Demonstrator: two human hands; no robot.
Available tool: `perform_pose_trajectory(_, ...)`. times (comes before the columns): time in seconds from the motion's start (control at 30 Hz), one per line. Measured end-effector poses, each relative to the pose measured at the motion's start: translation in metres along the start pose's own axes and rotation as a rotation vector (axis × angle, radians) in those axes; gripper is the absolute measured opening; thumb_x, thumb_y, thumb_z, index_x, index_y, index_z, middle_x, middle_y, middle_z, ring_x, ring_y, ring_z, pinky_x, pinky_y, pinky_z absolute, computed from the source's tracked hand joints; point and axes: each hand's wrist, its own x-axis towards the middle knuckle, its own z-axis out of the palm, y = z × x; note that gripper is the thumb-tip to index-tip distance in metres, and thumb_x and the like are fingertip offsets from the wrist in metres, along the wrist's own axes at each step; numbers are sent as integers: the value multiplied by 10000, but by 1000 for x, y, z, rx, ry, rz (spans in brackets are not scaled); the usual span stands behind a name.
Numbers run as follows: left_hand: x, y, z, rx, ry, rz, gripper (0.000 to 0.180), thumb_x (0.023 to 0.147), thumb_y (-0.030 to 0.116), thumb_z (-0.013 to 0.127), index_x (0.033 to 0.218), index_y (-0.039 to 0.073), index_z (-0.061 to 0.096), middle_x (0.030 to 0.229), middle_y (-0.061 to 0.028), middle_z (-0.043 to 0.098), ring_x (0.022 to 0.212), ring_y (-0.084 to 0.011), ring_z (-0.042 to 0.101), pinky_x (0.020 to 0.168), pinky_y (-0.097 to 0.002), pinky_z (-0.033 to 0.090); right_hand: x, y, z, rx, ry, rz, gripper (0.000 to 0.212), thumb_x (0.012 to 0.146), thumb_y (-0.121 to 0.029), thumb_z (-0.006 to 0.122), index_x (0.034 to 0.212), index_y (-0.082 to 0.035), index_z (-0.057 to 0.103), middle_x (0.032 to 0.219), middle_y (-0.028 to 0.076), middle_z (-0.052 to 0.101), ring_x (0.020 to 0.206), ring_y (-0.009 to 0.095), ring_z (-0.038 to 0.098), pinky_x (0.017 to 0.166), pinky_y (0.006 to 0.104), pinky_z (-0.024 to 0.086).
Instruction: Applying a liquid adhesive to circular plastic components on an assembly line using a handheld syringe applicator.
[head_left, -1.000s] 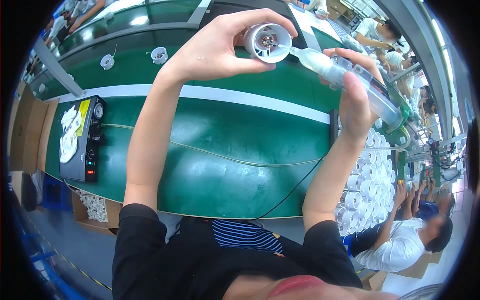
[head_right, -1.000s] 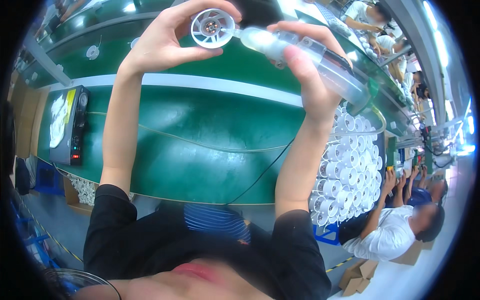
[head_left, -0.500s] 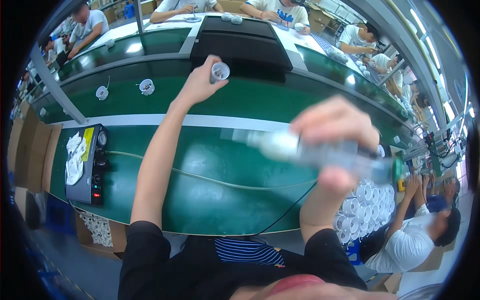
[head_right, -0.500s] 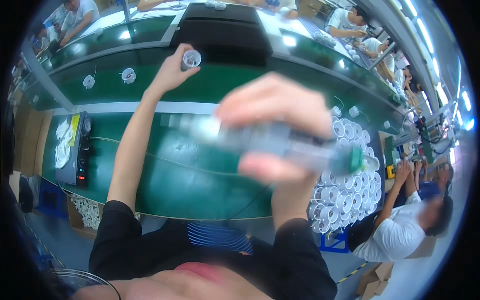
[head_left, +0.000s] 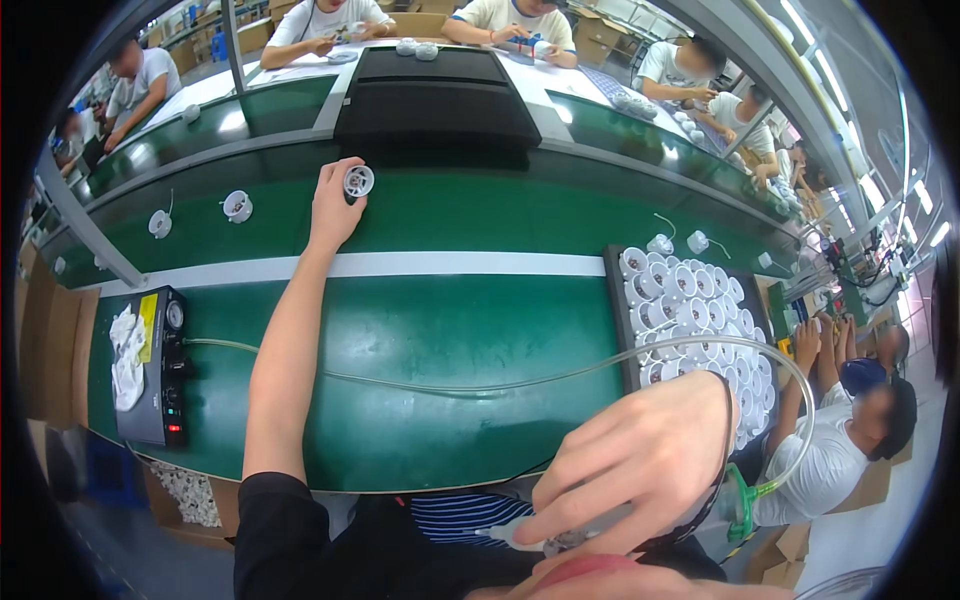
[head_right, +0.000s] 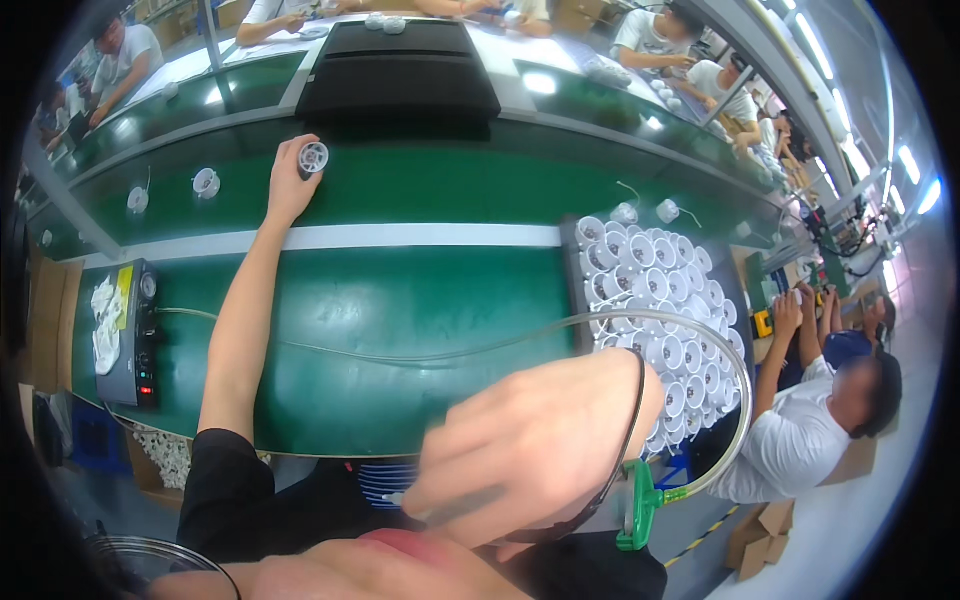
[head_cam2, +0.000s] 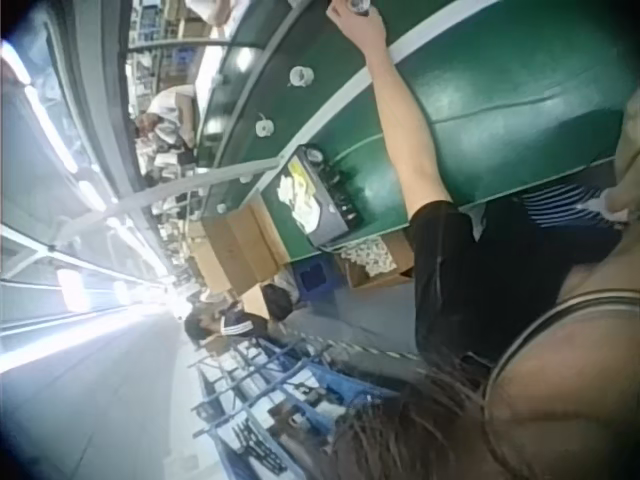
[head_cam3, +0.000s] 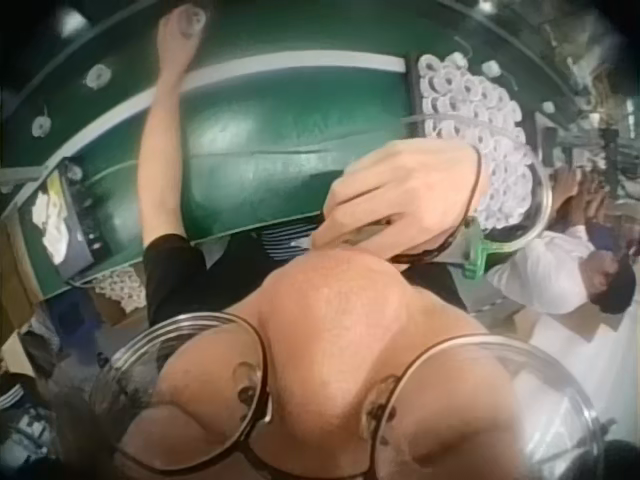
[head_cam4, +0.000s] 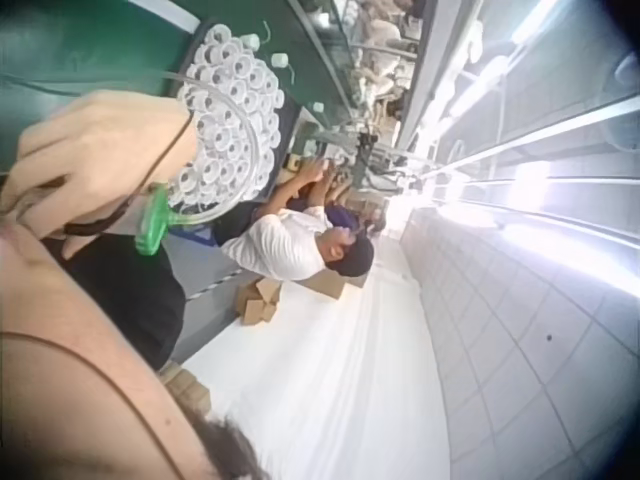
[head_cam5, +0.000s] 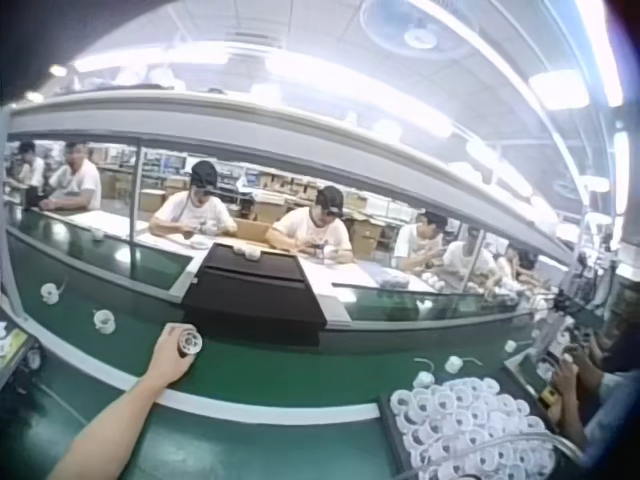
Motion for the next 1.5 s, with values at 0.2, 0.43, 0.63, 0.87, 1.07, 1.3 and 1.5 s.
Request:
perform_pose_trajectory(0.2,-9,3,-6,-1,-9,-48,549,766,-116,673,1252,130,611,1310,-112,557,1197,-372,619,986,-418,535,4,-1,4,9,-57,-15,220,966,-88,621,1091,44,746,1273,255,676,1009,320,699,794,350,607)
perform_pose_trajectory(0.43,-6,11,-1,-5,-83,6,570,764,-67,701,1274,173,619,1297,-112,556,1147,-357,647,952,-429,550,3,-2,7,6,-15,-4,214,954,-103,625,1039,53,745,1263,270,683,988,317,706,742,332,610)
perform_pose_trajectory(0.63,-5,7,2,1,-34,-69,520,833,91,804,1308,190,618,1290,-95,577,914,-268,702,862,-387,576,-2,2,15,-44,43,-22,314,776,-249,707,1001,-30,725,1200,156,674,914,243,654,724,320,536)
perform_pose_trajectory(0.87,-8,2,1,56,-81,-22,534,812,80,811,1300,176,617,1254,-97,624,989,-296,697,901,-403,569,0,1,20,-86,75,-45,299,825,-179,682,1034,32,723,1155,176,697,861,243,675,638,297,544)
perform_pose_trajectory(1.07,-8,-3,3,49,-61,27,574,763,-2,771,1287,174,615,1286,-112,596,1171,-360,639,969,-428,546,-1,0,20,-70,36,-27,340,908,-147,675,1141,97,716,1176,210,715,861,246,699,619,297,581)
perform_pose_trajectory(1.3,-8,-40,5,253,-105,-137,602,769,47,761,1334,172,595,1329,-142,555,1275,-399,541,1040,-477,494,-2,0,18,-34,33,-23,235,899,-132,686,1047,43,735,1227,208,702,923,281,697,727,332,599)
perform_pose_trajectory(1.5,14,24,-24,459,-2,134,634,816,157,807,1407,172,577,1455,-159,494,1355,-415,435,1115,-499,421,-15,-10,25,-131,69,-77,205,747,-193,695,870,-29,715,1103,118,652,894,224,629,705,313,535)
